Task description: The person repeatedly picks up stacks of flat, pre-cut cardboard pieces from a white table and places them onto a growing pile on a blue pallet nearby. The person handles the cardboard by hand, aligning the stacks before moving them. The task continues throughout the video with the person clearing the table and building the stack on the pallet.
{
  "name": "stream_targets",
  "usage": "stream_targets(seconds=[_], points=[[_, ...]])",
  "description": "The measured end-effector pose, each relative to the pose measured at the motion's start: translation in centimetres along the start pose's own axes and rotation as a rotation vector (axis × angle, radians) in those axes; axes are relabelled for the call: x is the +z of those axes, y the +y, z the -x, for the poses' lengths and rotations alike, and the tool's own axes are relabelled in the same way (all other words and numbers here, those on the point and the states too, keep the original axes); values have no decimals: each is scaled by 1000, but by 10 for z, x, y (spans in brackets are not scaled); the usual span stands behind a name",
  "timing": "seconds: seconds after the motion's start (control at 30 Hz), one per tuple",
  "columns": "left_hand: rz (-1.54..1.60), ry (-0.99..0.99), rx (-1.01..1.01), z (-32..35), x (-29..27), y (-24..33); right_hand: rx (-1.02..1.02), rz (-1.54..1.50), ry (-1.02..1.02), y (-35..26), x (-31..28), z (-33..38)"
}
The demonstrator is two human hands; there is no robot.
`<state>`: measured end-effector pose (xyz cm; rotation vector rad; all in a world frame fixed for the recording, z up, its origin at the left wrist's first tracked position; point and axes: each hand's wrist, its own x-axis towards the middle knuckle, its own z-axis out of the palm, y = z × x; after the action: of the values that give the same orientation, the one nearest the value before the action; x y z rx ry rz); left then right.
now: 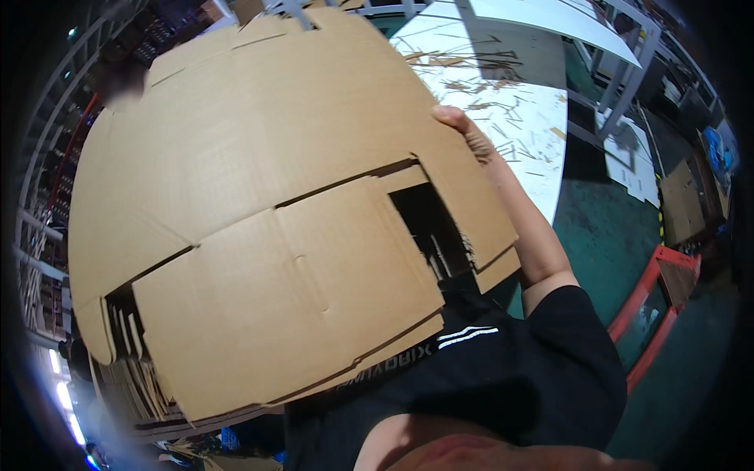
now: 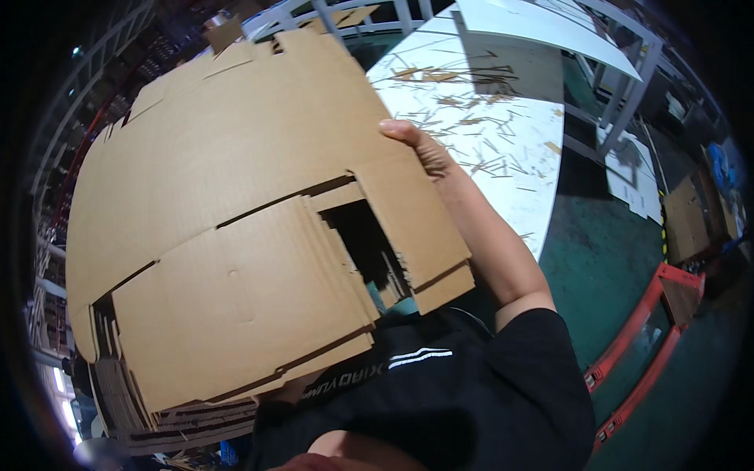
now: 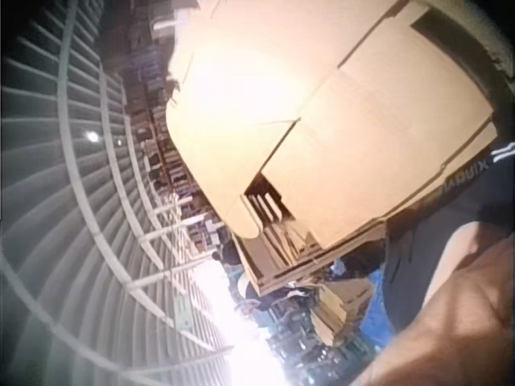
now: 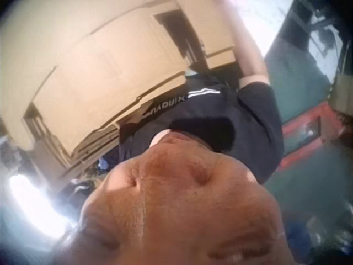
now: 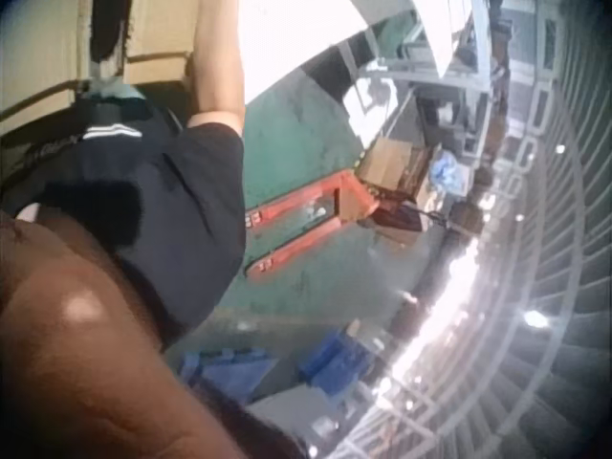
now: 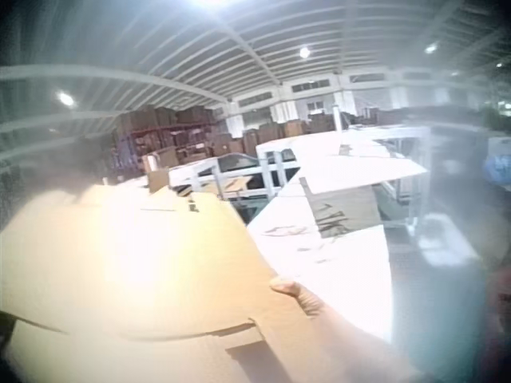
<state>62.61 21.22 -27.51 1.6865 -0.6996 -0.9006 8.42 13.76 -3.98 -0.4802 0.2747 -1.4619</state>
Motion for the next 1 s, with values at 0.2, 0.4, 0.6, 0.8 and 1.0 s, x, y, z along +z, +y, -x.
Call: stream_targets(seconds=[0.2,0.4,0.6,0.8,1.0], points=[[-154,-423,-207,39,164,-30,-235,204,72,-122,-95,89],[-244,-741,-385,71,320,-69,-404,298,205,-193,-128,173],[-339,-1094,-489,67,482,-106,-486,416,509,-214,-163,231],[-353,-1354,-405,82,651,-77,-693,502,645,-224,-151,217],[-448,-1549,-299,102,769,-48,-760,545,796,-233,-200,185]])
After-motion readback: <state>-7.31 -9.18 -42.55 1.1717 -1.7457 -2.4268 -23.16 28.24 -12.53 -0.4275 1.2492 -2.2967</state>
